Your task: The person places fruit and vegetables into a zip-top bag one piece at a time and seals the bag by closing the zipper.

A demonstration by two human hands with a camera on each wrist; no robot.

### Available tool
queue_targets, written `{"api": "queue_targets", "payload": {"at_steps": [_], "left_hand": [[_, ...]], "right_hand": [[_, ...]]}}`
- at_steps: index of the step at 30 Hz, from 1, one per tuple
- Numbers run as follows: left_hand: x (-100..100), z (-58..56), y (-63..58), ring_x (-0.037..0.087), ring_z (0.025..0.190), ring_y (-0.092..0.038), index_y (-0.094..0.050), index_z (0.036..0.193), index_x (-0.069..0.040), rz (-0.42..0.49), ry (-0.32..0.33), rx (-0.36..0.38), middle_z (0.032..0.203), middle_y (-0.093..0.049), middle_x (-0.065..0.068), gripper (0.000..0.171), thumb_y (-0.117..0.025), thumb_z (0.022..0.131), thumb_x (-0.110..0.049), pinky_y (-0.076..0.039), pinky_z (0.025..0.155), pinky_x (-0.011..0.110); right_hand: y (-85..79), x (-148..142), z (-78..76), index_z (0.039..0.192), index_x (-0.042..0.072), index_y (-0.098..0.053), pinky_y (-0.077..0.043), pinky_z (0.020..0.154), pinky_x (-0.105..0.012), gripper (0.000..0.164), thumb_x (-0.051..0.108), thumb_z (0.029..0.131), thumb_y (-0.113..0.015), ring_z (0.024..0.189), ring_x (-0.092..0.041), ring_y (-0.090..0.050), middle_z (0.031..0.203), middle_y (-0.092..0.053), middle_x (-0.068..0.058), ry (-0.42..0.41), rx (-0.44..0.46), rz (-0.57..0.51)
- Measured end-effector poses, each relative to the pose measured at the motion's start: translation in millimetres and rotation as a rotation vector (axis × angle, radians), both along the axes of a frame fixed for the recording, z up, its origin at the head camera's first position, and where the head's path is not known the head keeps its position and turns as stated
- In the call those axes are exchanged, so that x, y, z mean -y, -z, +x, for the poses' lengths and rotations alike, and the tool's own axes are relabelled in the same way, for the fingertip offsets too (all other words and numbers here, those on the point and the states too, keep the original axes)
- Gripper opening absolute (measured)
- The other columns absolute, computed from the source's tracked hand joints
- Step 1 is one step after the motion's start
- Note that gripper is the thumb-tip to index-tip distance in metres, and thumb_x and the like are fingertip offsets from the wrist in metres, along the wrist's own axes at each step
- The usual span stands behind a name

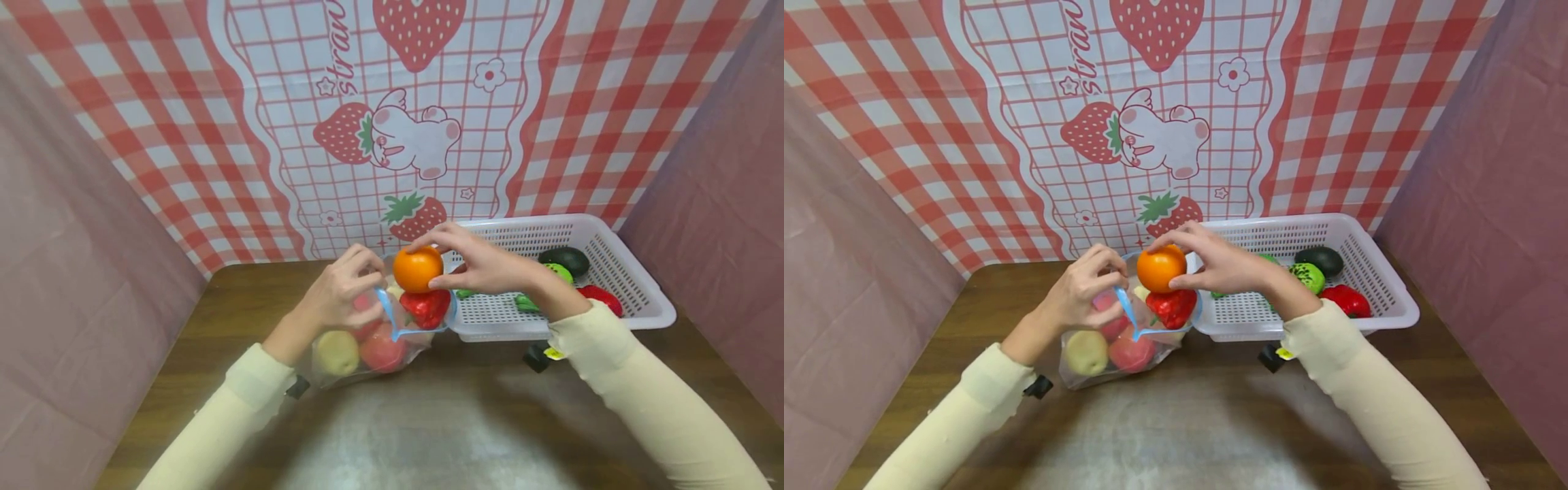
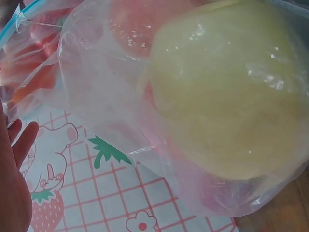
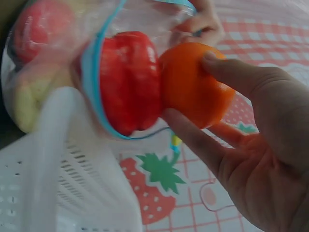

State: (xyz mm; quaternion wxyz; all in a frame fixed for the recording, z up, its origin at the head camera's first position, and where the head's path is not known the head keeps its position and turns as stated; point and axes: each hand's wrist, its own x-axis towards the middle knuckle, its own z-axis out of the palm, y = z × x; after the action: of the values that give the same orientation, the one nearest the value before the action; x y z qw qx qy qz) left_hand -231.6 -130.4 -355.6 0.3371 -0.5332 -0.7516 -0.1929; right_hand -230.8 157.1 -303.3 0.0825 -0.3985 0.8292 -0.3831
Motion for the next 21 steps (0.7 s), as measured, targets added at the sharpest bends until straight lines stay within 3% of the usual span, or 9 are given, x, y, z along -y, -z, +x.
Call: {"api": "queue_targets", "payload": {"at_steps": [9, 16, 19, 21], "left_hand": [[1.0, -1.5, 0.4, 0.024, 0.096, -0.055, -0.067, 0.084, -0.008, 0.018, -0.011, -0.017, 0.100, -0.063, 0.010, 0.017, -0.067, 0.079, -0.024, -0.057, 0.077, 0.030], [2.0, -4.0, 0.6, 0.024, 0.095, -0.054, -0.066, 0.082, -0.008, 0.025, -0.019, -0.039, 0.098, -0.063, 0.011, 0.016, -0.067, 0.079, -0.024, -0.057, 0.075, 0.031], [1.9, -4.3, 0.7, 0.025, 0.094, -0.055, -0.065, 0.081, -0.009, 0.033, -0.019, -0.049, 0.097, -0.063, 0.011, 0.015, -0.067, 0.078, -0.023, -0.057, 0.074, 0.031], [1.9, -4.2, 1.1, 0.025, 0.093, -0.055, -0.065, 0.081, -0.009, 0.038, -0.019, -0.053, 0.097, -0.063, 0.011, 0.015, -0.067, 0.077, -0.023, -0.057, 0.074, 0.032]], "right_hand": [[11.2, 9.7, -5.6, 0.133, 0.025, -0.057, -0.063, 0.088, -0.032, 0.049, 0.014, 0.089, -0.075, 0.126, -0.020, -0.059, 0.138, -0.059, 0.003, -0.011, 0.009, -0.012], [13.1, 10.4, -0.8, 0.142, 0.030, -0.058, -0.057, 0.103, -0.047, 0.052, 0.020, 0.093, -0.071, 0.133, -0.023, -0.051, 0.153, -0.049, 0.000, -0.051, -0.084, 0.152], [13.3, 9.9, 0.5, 0.140, 0.028, -0.061, -0.058, 0.101, -0.047, 0.048, 0.020, 0.093, -0.071, 0.130, -0.027, -0.052, 0.150, -0.049, -0.005, -0.040, -0.101, 0.172], [13.3, 8.5, -0.1, 0.137, 0.025, -0.063, -0.061, 0.096, -0.043, 0.046, 0.018, 0.092, -0.072, 0.124, -0.026, -0.056, 0.143, -0.053, -0.007, 0.012, -0.094, 0.157]]}}
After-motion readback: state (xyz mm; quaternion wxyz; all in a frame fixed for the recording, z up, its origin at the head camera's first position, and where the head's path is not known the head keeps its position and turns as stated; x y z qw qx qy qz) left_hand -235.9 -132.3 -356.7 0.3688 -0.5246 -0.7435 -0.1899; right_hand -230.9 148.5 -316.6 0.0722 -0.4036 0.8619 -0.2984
